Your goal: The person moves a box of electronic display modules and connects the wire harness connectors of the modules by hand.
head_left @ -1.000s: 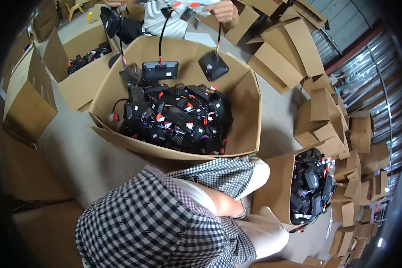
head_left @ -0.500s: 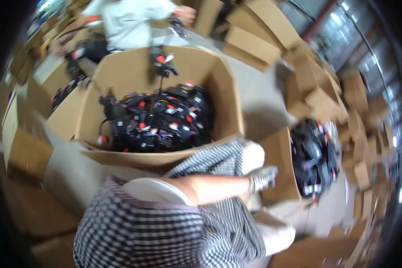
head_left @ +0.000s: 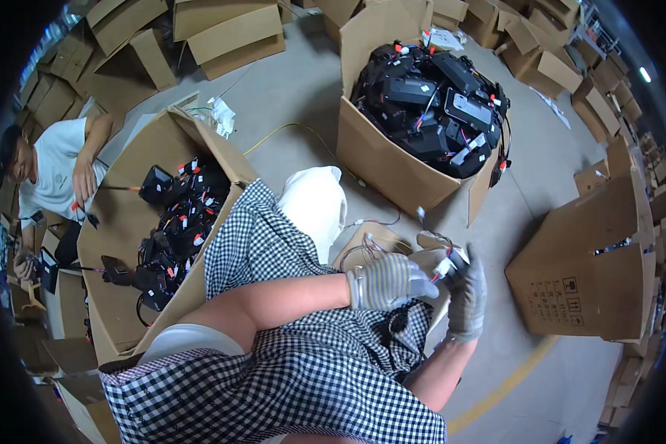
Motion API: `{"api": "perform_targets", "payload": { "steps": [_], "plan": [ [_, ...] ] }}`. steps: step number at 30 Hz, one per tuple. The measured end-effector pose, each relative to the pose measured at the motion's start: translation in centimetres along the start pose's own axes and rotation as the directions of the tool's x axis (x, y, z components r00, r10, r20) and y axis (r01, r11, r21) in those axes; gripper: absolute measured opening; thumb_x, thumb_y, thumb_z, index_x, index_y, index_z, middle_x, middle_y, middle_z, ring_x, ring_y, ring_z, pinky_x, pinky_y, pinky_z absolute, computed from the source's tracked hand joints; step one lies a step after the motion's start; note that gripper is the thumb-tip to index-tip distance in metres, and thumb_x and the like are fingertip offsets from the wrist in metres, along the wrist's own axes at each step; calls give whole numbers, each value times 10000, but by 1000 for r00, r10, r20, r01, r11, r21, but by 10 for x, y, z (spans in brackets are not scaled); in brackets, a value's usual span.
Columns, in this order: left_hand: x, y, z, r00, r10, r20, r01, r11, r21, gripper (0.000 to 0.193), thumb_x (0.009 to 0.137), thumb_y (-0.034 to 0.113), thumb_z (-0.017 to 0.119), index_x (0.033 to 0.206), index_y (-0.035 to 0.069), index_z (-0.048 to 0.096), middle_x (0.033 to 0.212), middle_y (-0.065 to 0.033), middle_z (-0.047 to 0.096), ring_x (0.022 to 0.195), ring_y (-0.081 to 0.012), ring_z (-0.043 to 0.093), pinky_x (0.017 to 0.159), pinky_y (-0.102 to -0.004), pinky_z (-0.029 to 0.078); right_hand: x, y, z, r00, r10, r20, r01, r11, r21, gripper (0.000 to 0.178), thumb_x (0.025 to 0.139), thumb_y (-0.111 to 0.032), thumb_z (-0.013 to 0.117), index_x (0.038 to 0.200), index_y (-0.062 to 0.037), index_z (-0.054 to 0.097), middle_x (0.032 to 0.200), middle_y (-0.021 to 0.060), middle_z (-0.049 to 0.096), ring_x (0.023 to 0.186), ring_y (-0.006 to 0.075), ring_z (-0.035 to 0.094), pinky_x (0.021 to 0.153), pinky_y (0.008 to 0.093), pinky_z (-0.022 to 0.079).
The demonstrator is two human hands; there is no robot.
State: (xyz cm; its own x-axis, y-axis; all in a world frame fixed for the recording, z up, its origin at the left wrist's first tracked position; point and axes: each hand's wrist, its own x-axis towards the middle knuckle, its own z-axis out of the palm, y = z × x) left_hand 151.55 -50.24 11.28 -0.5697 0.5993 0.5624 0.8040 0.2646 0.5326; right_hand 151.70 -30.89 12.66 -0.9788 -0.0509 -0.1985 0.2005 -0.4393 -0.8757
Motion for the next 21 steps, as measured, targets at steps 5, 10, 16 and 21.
{"api": "perform_targets", "payload": {
  "steps": [5, 10, 16, 21],
  "plan": [
    [-7, 0, -9, 960, 126, 252, -179, 963, 202, 250, 754, 153, 531, 996, 168, 593, 739, -26, 585, 642, -219, 575, 568, -376, 451, 27, -23, 36, 999, 32, 38, -45, 911, 409, 364, 843, -246, 637, 1096, -4, 537, 1018, 147, 583, 884, 226, 589, 723, 319, 495],
    [-35, -6, -4, 745, -84, 662, -40, 985, 170, 154, 741, 155, 506, 853, 182, 607, 675, -49, 598, 643, -237, 618, 561, -401, 458, 70, -68, -46, 993, -116, -12, 106, 858, 502, 175, 877, -195, 583, 951, -38, 599, 901, 86, 629, 577, 75, 486, 450, 180, 370],
    [-68, -69, 32, 722, -540, 434, 353, 826, 440, 212, 780, 157, 500, 894, 207, 673, 806, -75, 643, 752, -262, 623, 691, -389, 479, 58, -139, -71, 868, -397, -297, 467, 856, 223, 168, 866, -136, 590, 997, -36, 624, 774, 19, 598, 477, 54, 327, 419, 181, 268],
    [-73, -98, 42, 795, -586, 158, 502, 781, 371, 199, 814, 149, 491, 888, 117, 673, 878, -97, 650, 804, -278, 630, 733, -392, 486, 65, -141, -80, 257, -675, -692, 474, 712, -518, 161, 830, -196, 633, 844, -36, 630, 632, 9, 527, 497, 68, 411, 456, 178, 290]
  ]
}}
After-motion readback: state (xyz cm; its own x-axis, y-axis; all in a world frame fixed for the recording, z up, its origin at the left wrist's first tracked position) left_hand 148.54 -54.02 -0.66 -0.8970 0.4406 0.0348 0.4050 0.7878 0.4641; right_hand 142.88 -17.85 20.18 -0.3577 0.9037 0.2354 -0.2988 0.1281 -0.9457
